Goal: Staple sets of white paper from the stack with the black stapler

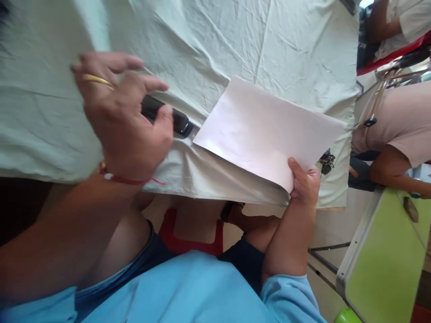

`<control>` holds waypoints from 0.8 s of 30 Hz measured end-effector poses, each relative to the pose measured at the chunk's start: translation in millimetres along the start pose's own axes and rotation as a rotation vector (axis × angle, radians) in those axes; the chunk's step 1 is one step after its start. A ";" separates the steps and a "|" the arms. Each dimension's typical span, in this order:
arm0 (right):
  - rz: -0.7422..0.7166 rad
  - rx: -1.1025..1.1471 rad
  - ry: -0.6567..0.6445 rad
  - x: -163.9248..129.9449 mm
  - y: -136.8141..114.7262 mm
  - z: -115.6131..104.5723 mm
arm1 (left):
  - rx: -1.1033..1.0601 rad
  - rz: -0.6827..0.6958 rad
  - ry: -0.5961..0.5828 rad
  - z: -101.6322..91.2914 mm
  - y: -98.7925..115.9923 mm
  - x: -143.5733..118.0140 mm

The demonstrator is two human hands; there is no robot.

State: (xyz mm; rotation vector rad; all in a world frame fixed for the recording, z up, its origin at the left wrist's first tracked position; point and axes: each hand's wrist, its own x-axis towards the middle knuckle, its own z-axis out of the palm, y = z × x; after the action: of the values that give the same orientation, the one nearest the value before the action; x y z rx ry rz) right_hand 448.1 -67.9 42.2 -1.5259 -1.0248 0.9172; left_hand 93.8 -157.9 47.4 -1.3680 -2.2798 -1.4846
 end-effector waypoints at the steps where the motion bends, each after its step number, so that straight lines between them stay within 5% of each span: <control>1: -0.006 0.016 0.016 2.9 0.7 -4.5 | -0.089 0.048 -0.051 -0.7 10.1 -6.1; 5: -0.039 0.078 0.089 11.0 2.0 -17.4 | -0.367 0.100 -0.328 4.5 37.8 -31.8; 14: -0.054 0.143 0.061 11.0 0.3 -27.6 | -0.512 -0.410 -0.522 17.6 35.0 -31.3; 19: -0.066 0.106 0.023 7.8 2.0 -30.1 | -0.657 -0.524 -0.831 12.4 37.4 -26.1; 24: -0.031 -0.015 -0.026 12.1 10.6 -34.6 | -0.526 -0.502 -0.728 7.8 37.3 -20.6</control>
State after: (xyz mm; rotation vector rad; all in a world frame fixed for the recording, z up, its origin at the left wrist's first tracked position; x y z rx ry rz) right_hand 486.0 -69.1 37.2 -1.5107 -1.0731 0.9113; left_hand 135.7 -160.1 58.3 -1.7888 -2.9748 -2.1278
